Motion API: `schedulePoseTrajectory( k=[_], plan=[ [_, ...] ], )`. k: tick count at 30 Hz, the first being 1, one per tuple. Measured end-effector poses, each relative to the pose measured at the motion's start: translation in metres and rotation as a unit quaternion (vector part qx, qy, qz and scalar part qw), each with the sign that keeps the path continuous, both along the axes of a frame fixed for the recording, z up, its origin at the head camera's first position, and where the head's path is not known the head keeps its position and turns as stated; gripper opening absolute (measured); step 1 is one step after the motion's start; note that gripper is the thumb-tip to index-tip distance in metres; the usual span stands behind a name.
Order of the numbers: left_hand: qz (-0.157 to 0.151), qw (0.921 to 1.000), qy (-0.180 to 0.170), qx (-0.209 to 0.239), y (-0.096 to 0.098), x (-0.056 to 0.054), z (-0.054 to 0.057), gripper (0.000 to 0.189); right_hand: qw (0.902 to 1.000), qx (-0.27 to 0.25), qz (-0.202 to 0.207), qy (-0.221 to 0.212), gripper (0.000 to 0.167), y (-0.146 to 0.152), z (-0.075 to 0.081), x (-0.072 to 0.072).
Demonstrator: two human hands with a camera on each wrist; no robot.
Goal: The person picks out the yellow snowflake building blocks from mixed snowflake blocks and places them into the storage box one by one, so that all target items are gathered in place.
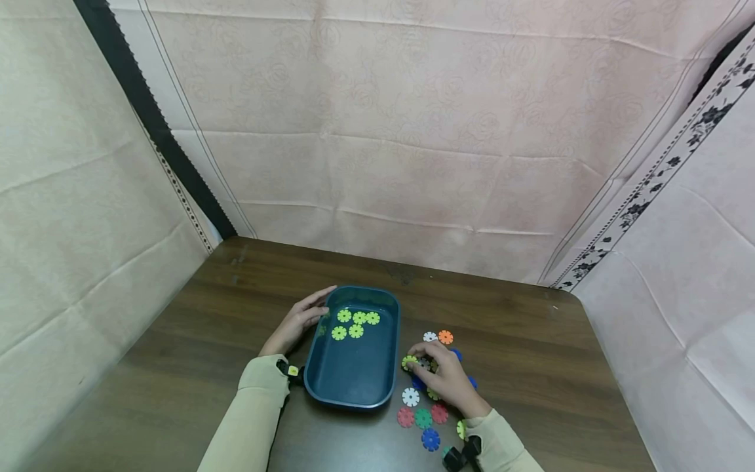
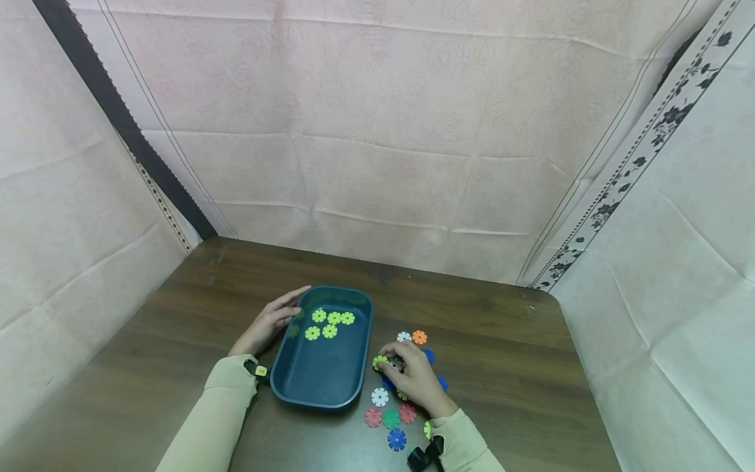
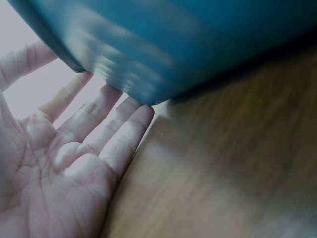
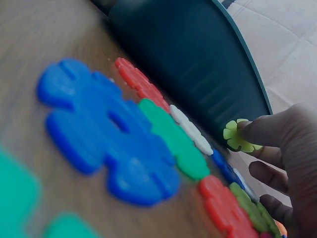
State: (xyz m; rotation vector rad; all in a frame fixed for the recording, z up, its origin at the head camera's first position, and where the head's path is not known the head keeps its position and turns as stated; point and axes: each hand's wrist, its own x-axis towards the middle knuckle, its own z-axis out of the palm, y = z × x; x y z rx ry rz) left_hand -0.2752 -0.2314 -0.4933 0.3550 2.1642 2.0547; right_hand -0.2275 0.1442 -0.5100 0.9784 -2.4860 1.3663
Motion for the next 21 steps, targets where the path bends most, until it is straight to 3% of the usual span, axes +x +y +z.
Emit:
schedulePoseTrajectory(
  k=[16,21],
  plan=[
    [0.001,1.0,-0.001,0.0,0.001,0.003,0.003,0.05,0.9993,-0.033,-0.007,0.013,0.019,-0.004,-0.002,0.001],
    [0.002,1.0,-0.003,0.005,0.001,0.002,0.002,0.049,0.9989,-0.043,-0.018,0.007,0.018,-0.008,0.012,0.007]
  ],
)
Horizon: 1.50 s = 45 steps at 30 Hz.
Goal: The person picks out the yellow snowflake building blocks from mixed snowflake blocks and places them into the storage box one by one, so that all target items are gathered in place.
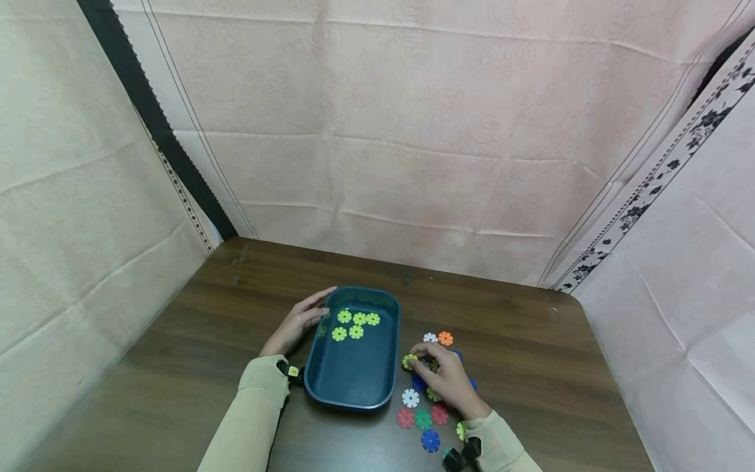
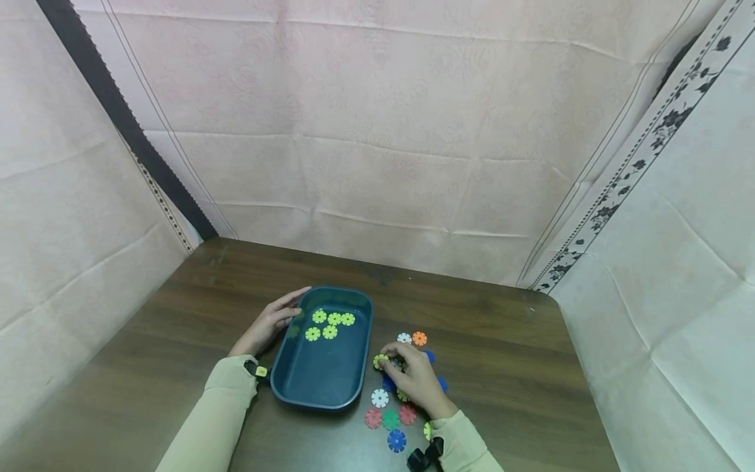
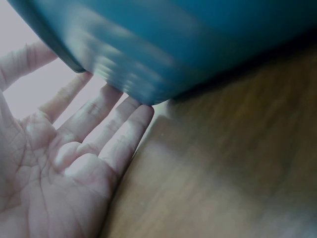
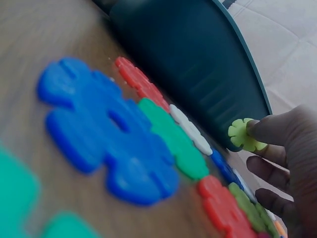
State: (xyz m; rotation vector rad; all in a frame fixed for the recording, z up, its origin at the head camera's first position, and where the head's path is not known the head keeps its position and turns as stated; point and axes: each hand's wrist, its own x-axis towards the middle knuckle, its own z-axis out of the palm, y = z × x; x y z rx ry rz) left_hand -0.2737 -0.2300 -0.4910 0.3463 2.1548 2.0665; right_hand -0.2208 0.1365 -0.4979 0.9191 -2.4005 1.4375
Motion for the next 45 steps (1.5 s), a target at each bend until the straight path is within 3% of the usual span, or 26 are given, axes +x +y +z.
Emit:
schedulePoseTrajectory(
  k=[5,8,14,21,27,35,40,45],
  plan=[
    [-0.002,1.0,-0.001,-0.001,0.0,-0.002,-0.002,0.048,0.9994,-0.022,-0.002,-0.024,0.015,-0.003,0.027,0.009],
    [0.001,1.0,-0.006,-0.003,0.0,-0.002,-0.003,0.048,0.9993,-0.025,0.0,-0.028,0.015,-0.003,0.031,0.006],
    [0.003,1.0,-0.004,-0.001,-0.001,-0.001,-0.003,0.048,0.9992,-0.018,0.014,-0.034,0.016,0.001,0.029,-0.011],
    [0.002,1.0,-0.004,0.001,-0.003,-0.001,-0.003,0.048,0.9976,0.011,0.069,-0.008,0.012,-0.004,0.051,-0.028],
    [0.0,1.0,-0.004,0.005,-0.002,-0.001,-0.002,0.049,0.9914,0.064,0.114,0.006,0.009,-0.02,0.066,-0.046],
    [-0.001,1.0,0.001,0.005,-0.002,-0.001,-0.003,0.048,0.9725,0.158,0.168,0.032,0.01,-0.046,0.075,-0.072],
    [0.0,1.0,0.003,0.002,-0.002,-0.001,-0.003,0.049,0.9473,0.251,0.197,0.031,0.011,-0.061,0.078,-0.086],
    [0.005,1.0,-0.002,0.0,-0.002,-0.001,-0.002,0.047,0.9247,0.307,0.224,0.018,0.011,-0.073,0.081,-0.095]
  ],
)
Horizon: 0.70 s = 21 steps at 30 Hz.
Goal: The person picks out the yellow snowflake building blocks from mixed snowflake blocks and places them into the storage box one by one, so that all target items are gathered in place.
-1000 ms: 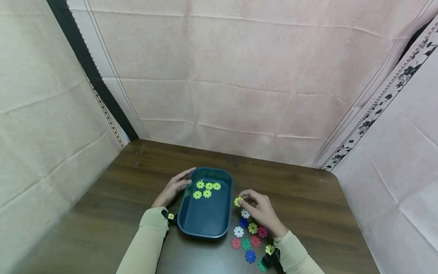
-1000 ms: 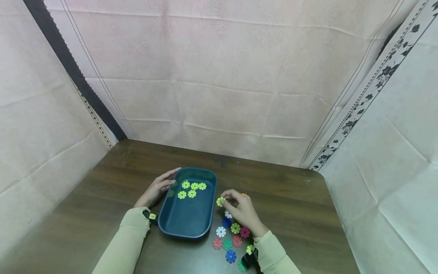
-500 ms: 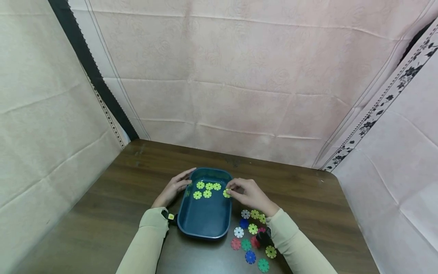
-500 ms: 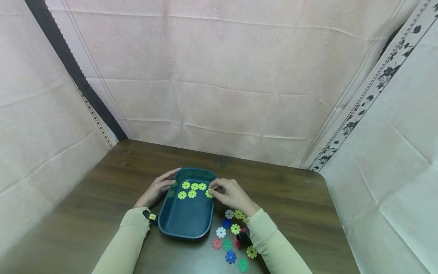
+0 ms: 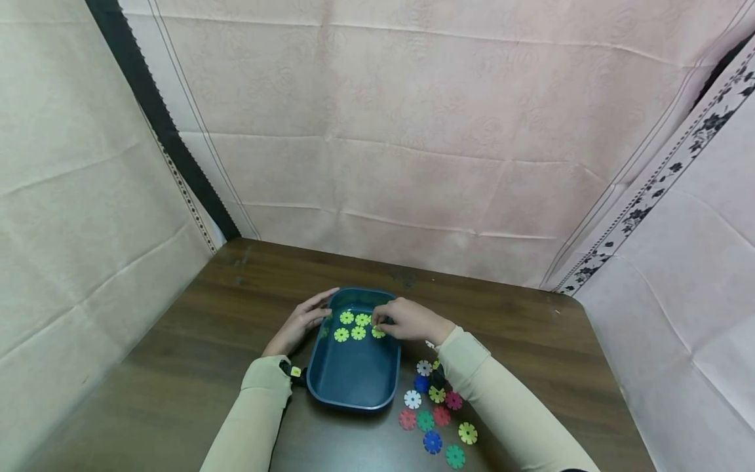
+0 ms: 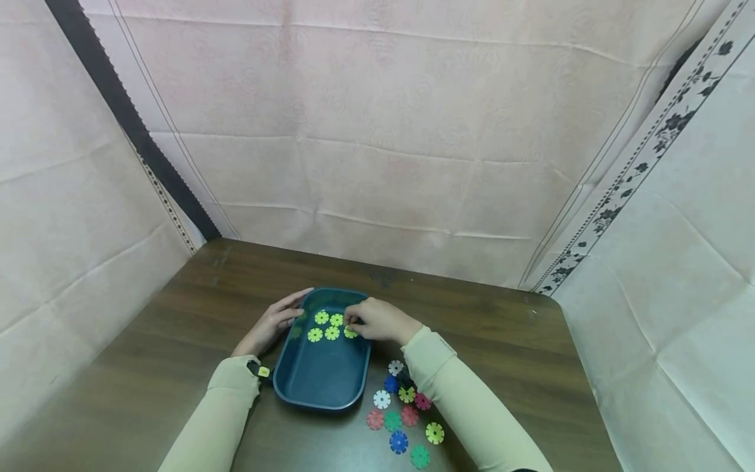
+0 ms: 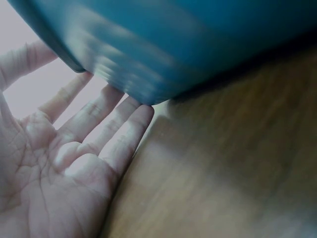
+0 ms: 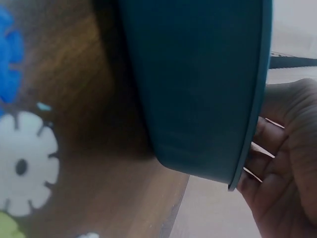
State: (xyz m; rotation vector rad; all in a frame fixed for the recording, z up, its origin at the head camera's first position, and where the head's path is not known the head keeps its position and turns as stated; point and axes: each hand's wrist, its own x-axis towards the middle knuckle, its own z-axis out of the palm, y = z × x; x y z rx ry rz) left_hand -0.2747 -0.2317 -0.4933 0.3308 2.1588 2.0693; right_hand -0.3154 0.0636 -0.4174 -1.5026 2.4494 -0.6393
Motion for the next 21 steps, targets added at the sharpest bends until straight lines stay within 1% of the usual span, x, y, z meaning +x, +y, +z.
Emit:
schedulePoseTrajectory(
  k=[3,8,11,17,21],
  plan=[
    [0.0,1.0,-0.002,-0.001,0.0,0.0,0.0,0.047,0.9996,0.028,0.008,-0.001,0.014,-0.005,-0.001,-0.003],
    [-0.003,1.0,-0.001,0.0,0.0,-0.001,0.0,0.047,0.9982,0.059,0.005,0.007,0.015,-0.011,-0.004,-0.007],
    [-0.003,1.0,0.0,0.001,0.0,-0.001,0.0,0.047,0.9982,0.059,0.003,0.007,0.015,-0.012,-0.004,-0.008],
    [-0.004,1.0,-0.006,0.002,0.0,-0.001,0.0,0.047,0.9991,0.041,0.005,0.001,0.014,-0.013,-0.005,-0.008],
    [0.002,1.0,-0.006,0.002,0.0,-0.001,0.001,0.047,0.9995,0.029,0.008,0.005,0.014,-0.014,-0.006,-0.009]
  ],
)
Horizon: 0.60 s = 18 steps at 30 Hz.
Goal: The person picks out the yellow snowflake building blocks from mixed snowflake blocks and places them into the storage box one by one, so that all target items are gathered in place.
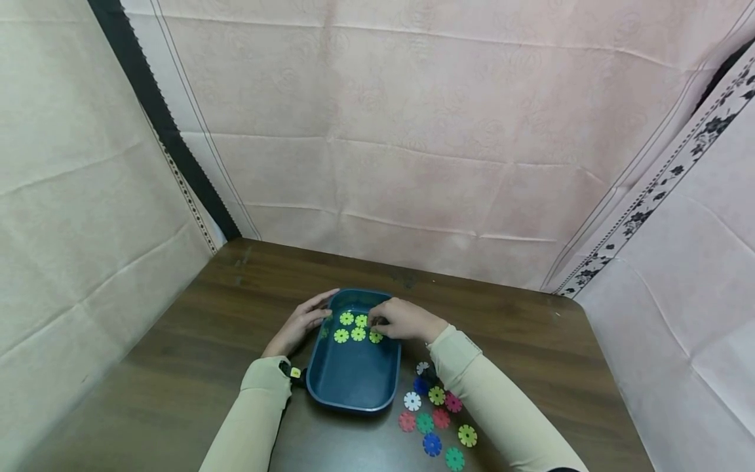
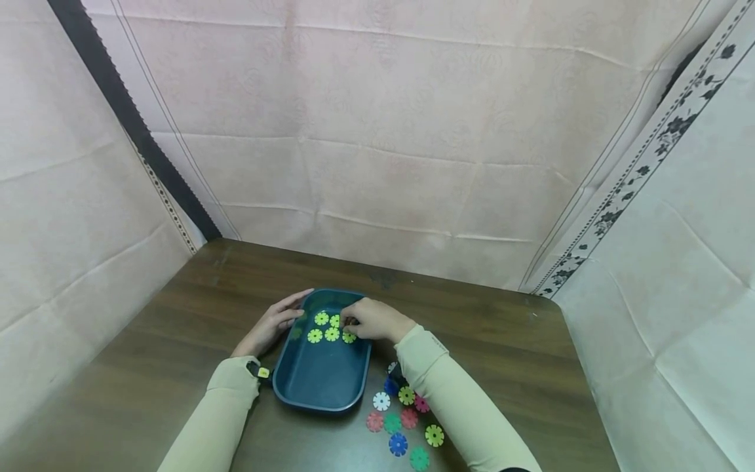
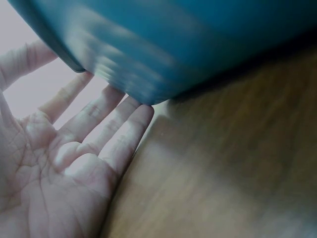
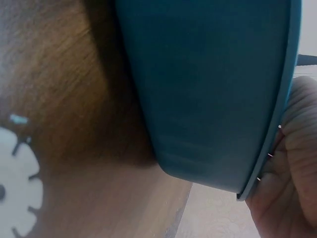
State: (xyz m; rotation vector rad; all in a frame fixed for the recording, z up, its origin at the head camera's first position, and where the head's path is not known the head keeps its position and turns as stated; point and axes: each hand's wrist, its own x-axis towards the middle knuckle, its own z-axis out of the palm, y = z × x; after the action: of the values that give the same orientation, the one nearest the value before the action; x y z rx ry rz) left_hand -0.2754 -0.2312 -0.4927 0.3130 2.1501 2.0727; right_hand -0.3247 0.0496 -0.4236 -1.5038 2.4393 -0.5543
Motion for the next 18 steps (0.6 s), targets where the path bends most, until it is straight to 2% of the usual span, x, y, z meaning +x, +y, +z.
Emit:
schedulePoseTrajectory(
  k=[8,18],
  plan=[
    [-0.002,1.0,-0.005,-0.003,0.0001,0.0021,-0.0009,0.048,0.9999,-0.012,0.004,-0.003,0.015,0.0014,-0.002,0.0011],
    [-0.004,1.0,0.002,0.0,0.0006,-0.0005,0.0012,0.047,0.9996,-0.027,-0.002,0.006,0.022,0.0072,0.0058,0.0034]
  ],
)
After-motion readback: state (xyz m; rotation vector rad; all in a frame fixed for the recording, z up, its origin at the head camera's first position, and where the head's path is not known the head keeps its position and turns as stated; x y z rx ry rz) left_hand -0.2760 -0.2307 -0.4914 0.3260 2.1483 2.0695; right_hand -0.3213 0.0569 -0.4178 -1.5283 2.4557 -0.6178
